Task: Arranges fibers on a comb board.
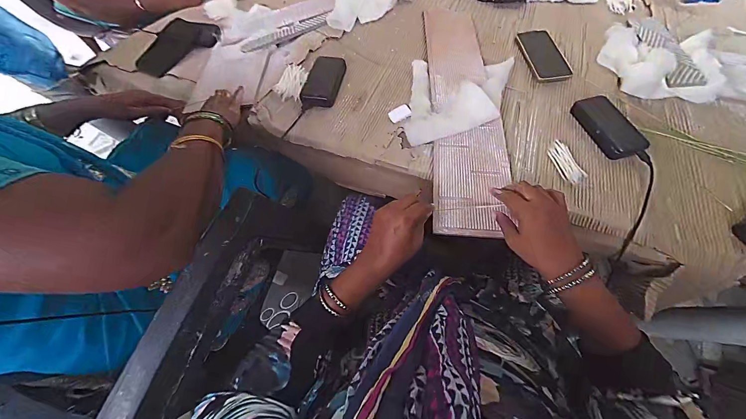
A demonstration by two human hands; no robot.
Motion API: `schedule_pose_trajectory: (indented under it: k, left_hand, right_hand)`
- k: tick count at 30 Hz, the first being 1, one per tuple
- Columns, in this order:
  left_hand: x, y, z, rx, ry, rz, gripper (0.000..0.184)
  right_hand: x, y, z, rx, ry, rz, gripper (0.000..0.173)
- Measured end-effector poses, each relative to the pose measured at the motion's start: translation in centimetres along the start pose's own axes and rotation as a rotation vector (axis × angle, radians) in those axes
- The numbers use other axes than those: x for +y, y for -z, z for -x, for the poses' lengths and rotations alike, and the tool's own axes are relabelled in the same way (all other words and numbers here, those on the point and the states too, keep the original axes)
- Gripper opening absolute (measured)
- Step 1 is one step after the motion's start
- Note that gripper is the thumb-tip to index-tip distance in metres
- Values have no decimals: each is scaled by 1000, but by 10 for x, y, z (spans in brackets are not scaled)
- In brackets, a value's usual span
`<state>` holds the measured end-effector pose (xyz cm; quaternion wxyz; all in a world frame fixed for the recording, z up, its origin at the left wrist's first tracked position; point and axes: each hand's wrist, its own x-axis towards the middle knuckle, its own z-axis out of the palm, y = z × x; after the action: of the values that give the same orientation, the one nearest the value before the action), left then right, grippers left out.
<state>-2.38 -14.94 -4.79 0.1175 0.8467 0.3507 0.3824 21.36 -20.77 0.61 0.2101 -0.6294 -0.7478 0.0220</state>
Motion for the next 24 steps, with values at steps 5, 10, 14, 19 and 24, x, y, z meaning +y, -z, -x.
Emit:
schedule_pose_trajectory:
  k: [5, 10, 14, 19, 24]
  left_hand:
    - [0, 10, -2, 39, 11, 15, 15]
    - [6, 15, -18, -110, -85, -106, 20]
    - [9, 9, -26, -117, -89, -100, 20]
    - [-2, 6, -31, -52, -74, -50, 21]
    - [-13, 4, -36, -17, -96, -36, 20]
  right_hand:
    - [-5, -16, -12, 94, 73, 39, 5]
    - [-10, -22, -15, 112, 118, 72, 11]
    - [-14, -22, -19, 57, 114, 50, 10]
    - [-6, -12, -25, 47, 151, -2, 11]
    - [-4, -7, -39, 42, 182, 45, 9]
